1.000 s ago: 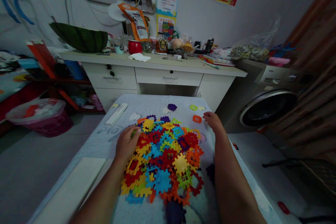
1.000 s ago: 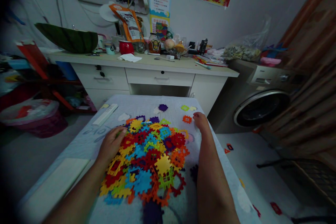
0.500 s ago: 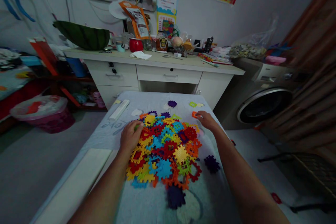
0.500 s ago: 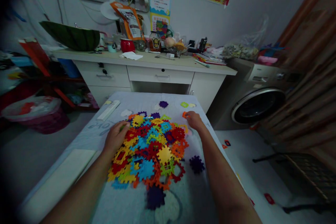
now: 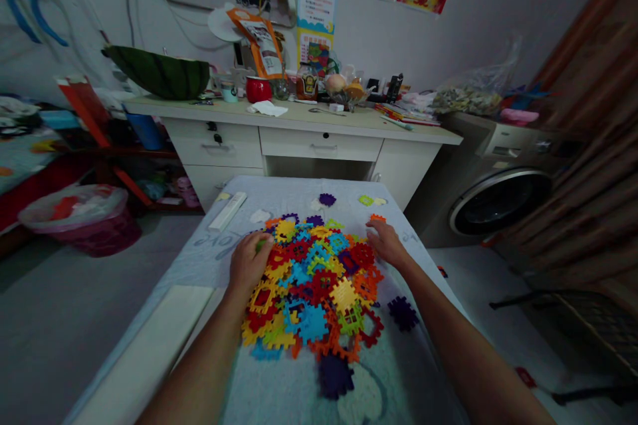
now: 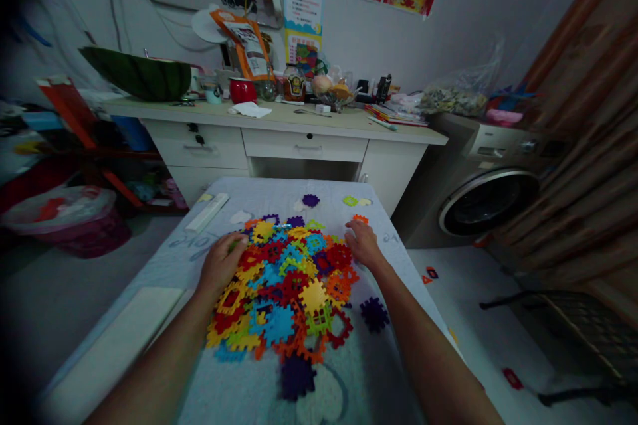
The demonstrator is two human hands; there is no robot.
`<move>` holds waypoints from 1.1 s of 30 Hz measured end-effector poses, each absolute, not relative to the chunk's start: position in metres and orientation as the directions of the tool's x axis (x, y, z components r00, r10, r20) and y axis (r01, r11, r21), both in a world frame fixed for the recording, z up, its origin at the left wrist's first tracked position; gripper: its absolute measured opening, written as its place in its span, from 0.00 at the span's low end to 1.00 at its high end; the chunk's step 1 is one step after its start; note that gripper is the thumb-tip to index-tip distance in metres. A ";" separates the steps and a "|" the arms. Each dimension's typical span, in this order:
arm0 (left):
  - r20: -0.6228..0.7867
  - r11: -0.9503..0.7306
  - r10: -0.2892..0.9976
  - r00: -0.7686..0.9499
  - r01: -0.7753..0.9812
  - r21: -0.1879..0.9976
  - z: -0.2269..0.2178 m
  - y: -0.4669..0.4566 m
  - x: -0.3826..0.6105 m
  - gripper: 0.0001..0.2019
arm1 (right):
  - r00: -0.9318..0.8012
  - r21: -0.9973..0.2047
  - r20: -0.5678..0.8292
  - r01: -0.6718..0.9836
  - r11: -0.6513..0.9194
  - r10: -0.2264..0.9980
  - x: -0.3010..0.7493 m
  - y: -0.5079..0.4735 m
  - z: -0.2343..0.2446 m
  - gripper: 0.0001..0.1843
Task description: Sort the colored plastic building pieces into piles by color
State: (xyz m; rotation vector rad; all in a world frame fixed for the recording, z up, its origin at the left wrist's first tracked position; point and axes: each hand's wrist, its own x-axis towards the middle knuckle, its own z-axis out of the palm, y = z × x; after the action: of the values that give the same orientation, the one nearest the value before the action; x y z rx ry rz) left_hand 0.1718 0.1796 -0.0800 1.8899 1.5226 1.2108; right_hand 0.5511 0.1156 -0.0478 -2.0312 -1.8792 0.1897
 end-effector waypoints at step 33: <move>0.349 -0.303 0.937 0.013 0.529 0.793 -0.079 0.179 0.171 0.20 | 0.334 -0.159 -0.037 0.929 -0.335 0.942 0.570 0.212 -0.038 0.26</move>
State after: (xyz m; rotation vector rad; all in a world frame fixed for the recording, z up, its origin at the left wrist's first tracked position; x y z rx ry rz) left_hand 0.1712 0.1788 -0.0790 1.8537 1.4970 1.2227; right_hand 0.5703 0.2119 -0.0377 -2.4742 -1.7431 0.1858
